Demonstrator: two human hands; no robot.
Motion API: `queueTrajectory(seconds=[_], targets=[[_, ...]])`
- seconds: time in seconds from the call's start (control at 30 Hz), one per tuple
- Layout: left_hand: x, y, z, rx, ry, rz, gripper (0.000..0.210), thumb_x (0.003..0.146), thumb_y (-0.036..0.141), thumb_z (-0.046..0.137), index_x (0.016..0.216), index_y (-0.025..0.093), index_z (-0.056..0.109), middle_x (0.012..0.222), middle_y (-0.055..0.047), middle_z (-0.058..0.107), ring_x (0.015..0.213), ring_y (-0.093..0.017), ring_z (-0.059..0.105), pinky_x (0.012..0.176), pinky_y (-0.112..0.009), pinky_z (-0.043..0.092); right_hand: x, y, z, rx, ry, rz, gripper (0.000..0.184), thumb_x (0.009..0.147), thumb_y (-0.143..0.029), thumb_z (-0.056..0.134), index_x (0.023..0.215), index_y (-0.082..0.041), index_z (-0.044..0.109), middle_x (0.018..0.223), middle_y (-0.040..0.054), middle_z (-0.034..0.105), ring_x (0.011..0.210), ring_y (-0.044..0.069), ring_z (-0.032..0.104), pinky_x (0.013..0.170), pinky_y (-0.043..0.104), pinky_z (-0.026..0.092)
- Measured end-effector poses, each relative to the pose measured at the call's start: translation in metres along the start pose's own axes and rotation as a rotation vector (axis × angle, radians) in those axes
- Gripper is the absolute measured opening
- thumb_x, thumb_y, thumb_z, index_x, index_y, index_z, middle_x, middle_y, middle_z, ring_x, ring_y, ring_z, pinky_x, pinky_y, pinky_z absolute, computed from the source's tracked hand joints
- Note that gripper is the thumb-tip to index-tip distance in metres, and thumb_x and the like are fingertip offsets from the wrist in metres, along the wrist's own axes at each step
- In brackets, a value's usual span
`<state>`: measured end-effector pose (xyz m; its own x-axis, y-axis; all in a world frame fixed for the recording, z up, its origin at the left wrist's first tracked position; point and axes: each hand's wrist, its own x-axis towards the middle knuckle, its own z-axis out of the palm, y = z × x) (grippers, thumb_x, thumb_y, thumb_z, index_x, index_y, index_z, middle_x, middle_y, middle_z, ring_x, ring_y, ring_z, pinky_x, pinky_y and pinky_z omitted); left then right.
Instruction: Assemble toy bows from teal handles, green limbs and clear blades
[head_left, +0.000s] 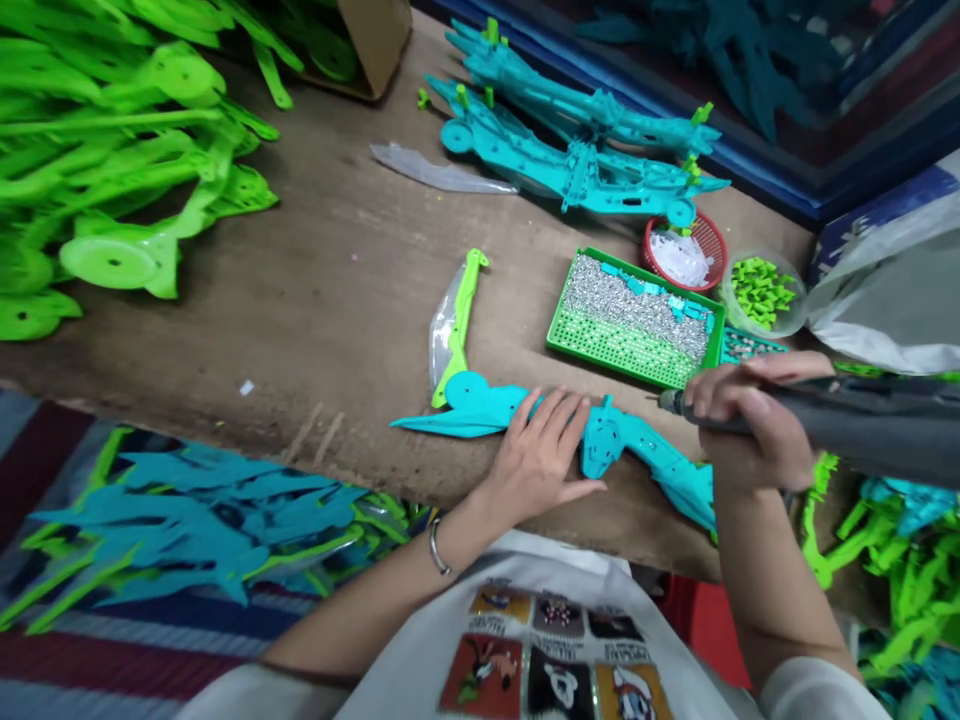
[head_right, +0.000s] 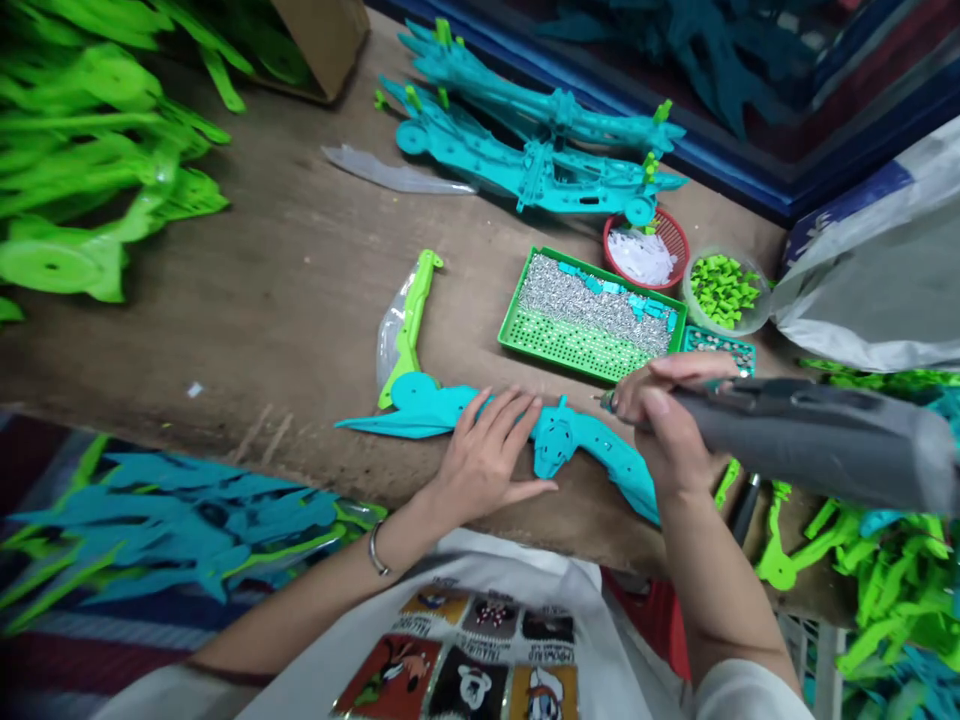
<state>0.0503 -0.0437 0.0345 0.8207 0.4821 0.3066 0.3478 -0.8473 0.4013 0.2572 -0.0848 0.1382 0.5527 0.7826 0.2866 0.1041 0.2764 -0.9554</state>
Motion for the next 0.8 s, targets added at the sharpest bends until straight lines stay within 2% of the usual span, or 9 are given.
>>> queueTrajectory(seconds=[0.13,0.3,0.43,0.67,0.8], targets=[[-0.001,-0.001,0.002,0.006,0.004,0.013,0.096,0.088,0.077,0.053,0.149,0.003,0.046,0.151,-0.022,0.052,0.145,-0.037,0.044,0.127,-0.055,0.022,-0.048,-0.020,0.011,0.068,-0.151,0.044,0.019,0.086,-0.027,0.069,0.104,-0.029,0.066,0.056,-0.0050,0.055,0.048,0.017,0.055,0.053,0.038,0.049],[-0.002,-0.002,0.003,0.021,-0.030,0.003,0.096,0.090,0.076,0.049,0.152,0.004,0.042,0.152,-0.023,0.051,0.145,-0.037,0.043,0.126,-0.056,0.023,-0.084,-0.008,0.012,0.085,-0.225,0.095,0.021,0.090,-0.024,0.065,0.110,-0.027,0.062,0.058,-0.0049,0.056,0.052,0.016,0.055,0.058,0.037,0.049],[-0.002,-0.002,0.004,0.023,-0.033,0.007,0.093,0.092,0.076,0.046,0.152,0.005,0.043,0.153,-0.022,0.051,0.145,-0.037,0.043,0.126,-0.057,0.023,-0.090,0.006,0.008,0.077,-0.184,0.070,0.018,0.090,-0.023,0.066,0.108,-0.027,0.062,0.059,-0.0048,0.056,0.053,0.016,0.057,0.059,0.036,0.049],[-0.003,0.000,0.003,0.044,-0.014,0.000,0.087,0.095,0.072,0.043,0.151,0.005,0.044,0.152,-0.022,0.052,0.144,-0.037,0.045,0.125,-0.057,0.024,-0.091,0.018,0.016,0.039,-0.223,0.024,0.014,0.088,-0.017,0.068,0.096,-0.026,0.062,0.066,-0.0036,0.061,0.055,0.016,0.061,0.056,0.033,0.052],[-0.003,-0.001,0.005,0.021,-0.001,-0.002,0.090,0.093,0.073,0.046,0.151,0.004,0.045,0.151,-0.022,0.053,0.143,-0.036,0.046,0.125,-0.057,0.024,-0.084,0.015,0.017,0.030,-0.226,0.066,0.010,0.088,-0.016,0.068,0.092,-0.024,0.063,0.065,-0.0031,0.062,0.055,0.015,0.063,0.054,0.032,0.052]])
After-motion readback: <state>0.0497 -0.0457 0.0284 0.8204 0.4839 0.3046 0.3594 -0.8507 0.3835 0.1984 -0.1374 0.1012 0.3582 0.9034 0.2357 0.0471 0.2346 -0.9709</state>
